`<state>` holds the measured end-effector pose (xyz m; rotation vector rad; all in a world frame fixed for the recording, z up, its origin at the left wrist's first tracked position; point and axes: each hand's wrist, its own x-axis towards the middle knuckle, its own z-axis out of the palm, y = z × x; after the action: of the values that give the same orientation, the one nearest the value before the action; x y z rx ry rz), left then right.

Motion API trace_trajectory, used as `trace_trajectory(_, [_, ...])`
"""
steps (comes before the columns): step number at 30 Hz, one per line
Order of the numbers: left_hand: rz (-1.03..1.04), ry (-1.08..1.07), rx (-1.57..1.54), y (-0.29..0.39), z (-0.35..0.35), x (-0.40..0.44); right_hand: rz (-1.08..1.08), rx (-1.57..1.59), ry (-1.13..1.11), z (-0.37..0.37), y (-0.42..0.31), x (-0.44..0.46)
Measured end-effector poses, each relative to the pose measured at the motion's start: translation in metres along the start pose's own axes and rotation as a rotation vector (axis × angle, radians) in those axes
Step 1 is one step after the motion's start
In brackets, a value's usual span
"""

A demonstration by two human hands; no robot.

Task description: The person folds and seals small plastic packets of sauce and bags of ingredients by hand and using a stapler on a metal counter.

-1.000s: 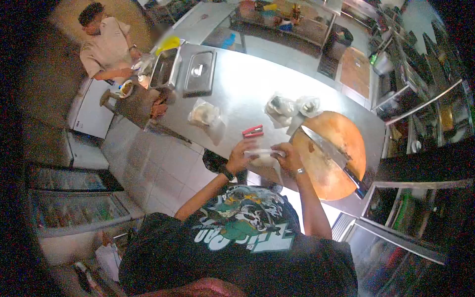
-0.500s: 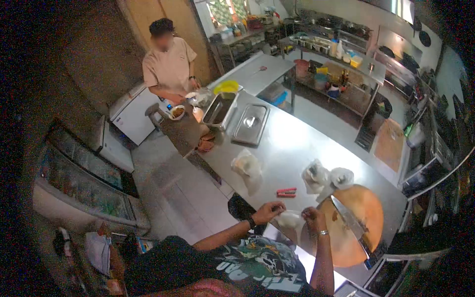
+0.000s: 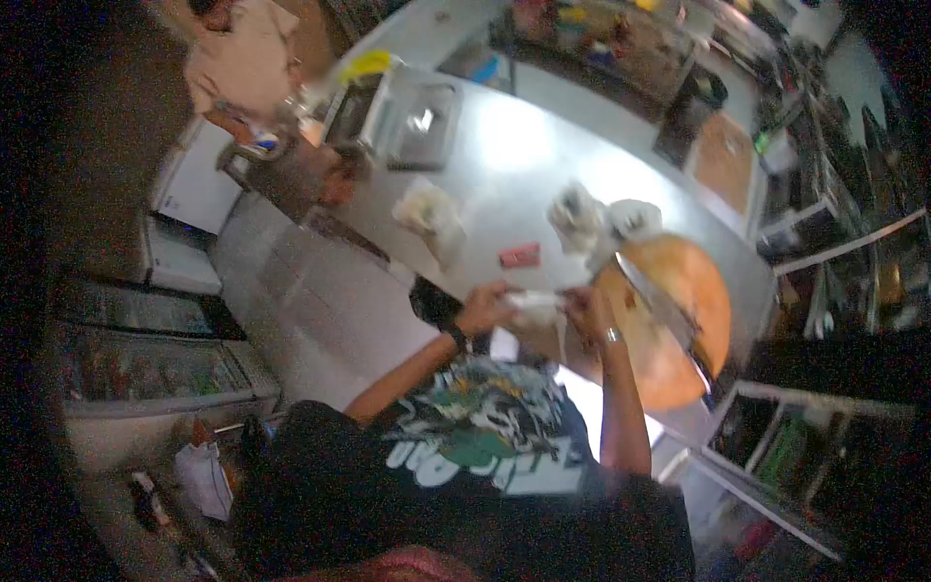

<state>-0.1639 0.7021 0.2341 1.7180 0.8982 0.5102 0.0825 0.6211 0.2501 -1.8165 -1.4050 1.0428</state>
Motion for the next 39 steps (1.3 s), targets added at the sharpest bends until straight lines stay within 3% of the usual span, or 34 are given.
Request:
trace_trajectory(1, [0.084,0.056,0.054,-0.008,0.003,0.002,-0.02,-0.059,0.019,-0.006,-0.018,-0.005])
trace_trajectory(9, [0.102,0.058,0.148,-0.006,0.0,0.004,-0.103,-0.089,0.047,0.001,0.012,0.002])
trace_trajectory(11, [0.249,0.131,0.189,-0.017,0.001,0.007,-0.073,-0.132,0.028,-0.001,0.01,0.002])
trace_trajectory(13, [0.329,0.159,0.127,-0.024,0.003,0.012,-0.201,-0.241,0.014,-0.002,0.011,0.004])
trace_trajectory(15, [0.407,0.187,0.067,-0.03,0.004,0.011,-0.217,-0.1,0.045,0.004,0.021,0.023])
trace_trajectory(17, [0.141,0.139,-0.096,-0.032,0.004,0.004,-0.231,0.042,0.079,0.004,0.011,0.048])
trace_trajectory(19, [0.06,0.117,-0.098,-0.031,-0.001,0.002,-0.346,-0.332,0.04,0.008,-0.025,0.077])
trace_trajectory(21, [-0.023,0.097,-0.098,-0.031,-0.003,0.0,-0.61,-0.466,-0.01,0.033,-0.004,0.122])
trace_trajectory(22, [-0.043,0.09,-0.111,-0.034,-0.004,0.001,-0.612,-0.465,-0.012,0.042,0.002,0.137])
trace_trajectory(24, [-0.059,0.1,-0.124,-0.041,-0.005,0.003,-0.465,-0.622,-0.285,0.053,-0.001,0.159])
trace_trajectory(28, [-0.133,0.207,-0.151,-0.024,-0.015,-0.005,-0.292,-0.838,-0.492,0.052,-0.021,0.172])
trace_trajectory(30, [-0.19,0.267,-0.14,-0.026,-0.015,-0.006,0.017,-0.288,-0.313,0.031,-0.016,0.169])
trace_trajectory(33, [-0.187,0.346,-0.325,-0.065,-0.004,0.004,0.126,0.865,-0.27,0.008,-0.012,0.157])
trace_trajectory(35, [-0.285,0.368,-0.685,-0.07,0.0,0.009,0.076,0.855,-0.193,-0.004,-0.06,0.124])
trace_trajectory(37, [-0.231,0.434,-0.702,-0.064,0.001,0.015,0.022,0.849,-0.107,-0.004,-0.064,0.106])
trace_trajectory(39, [-0.174,0.495,-0.713,-0.065,0.001,0.024,0.084,1.108,-0.167,0.001,-0.042,0.101])
